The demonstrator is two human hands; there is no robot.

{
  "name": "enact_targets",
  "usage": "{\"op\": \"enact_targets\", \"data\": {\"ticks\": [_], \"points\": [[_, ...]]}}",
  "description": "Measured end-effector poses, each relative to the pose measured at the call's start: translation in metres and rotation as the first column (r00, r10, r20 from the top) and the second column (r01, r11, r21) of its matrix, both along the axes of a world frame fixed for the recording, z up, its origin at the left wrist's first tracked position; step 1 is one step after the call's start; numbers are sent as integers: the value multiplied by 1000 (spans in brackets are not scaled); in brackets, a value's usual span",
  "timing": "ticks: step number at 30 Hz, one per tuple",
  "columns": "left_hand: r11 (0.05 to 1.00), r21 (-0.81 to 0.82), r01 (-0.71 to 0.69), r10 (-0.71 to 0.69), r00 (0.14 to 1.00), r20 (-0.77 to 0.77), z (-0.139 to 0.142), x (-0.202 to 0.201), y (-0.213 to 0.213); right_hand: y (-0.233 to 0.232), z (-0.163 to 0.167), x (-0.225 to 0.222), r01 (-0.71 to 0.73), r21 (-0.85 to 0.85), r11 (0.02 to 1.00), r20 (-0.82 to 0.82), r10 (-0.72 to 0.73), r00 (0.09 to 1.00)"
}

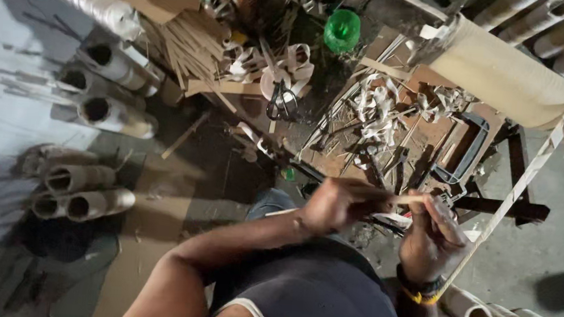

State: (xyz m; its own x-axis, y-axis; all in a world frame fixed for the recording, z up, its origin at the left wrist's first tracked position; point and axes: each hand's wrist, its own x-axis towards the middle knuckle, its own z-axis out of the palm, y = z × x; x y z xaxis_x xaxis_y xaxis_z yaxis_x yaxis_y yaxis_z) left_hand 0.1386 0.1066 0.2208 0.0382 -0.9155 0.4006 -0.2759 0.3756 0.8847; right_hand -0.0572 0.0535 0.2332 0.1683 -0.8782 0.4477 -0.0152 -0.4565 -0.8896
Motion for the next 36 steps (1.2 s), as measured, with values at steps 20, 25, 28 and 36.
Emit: {"op": "enact_targets", "data": {"ticks": [20,25,28,36], "points": [[623,-225,-749,711,423,561,49,344,18,-103,-181,438,-160,-101,982,-939,-41,342],[611,-224,-759,720,416,555,45,379,-3,-118,-182,418,-204,658,725,-399,565,722],[616,-223,-756,708,406,577,41,392,-15,-109,-148,366,-592,795,128,443,544,713],[697,-217,-684,644,463,609,38,353,-48,-66,-53,251,-667,725,173,413,665,622]]}}
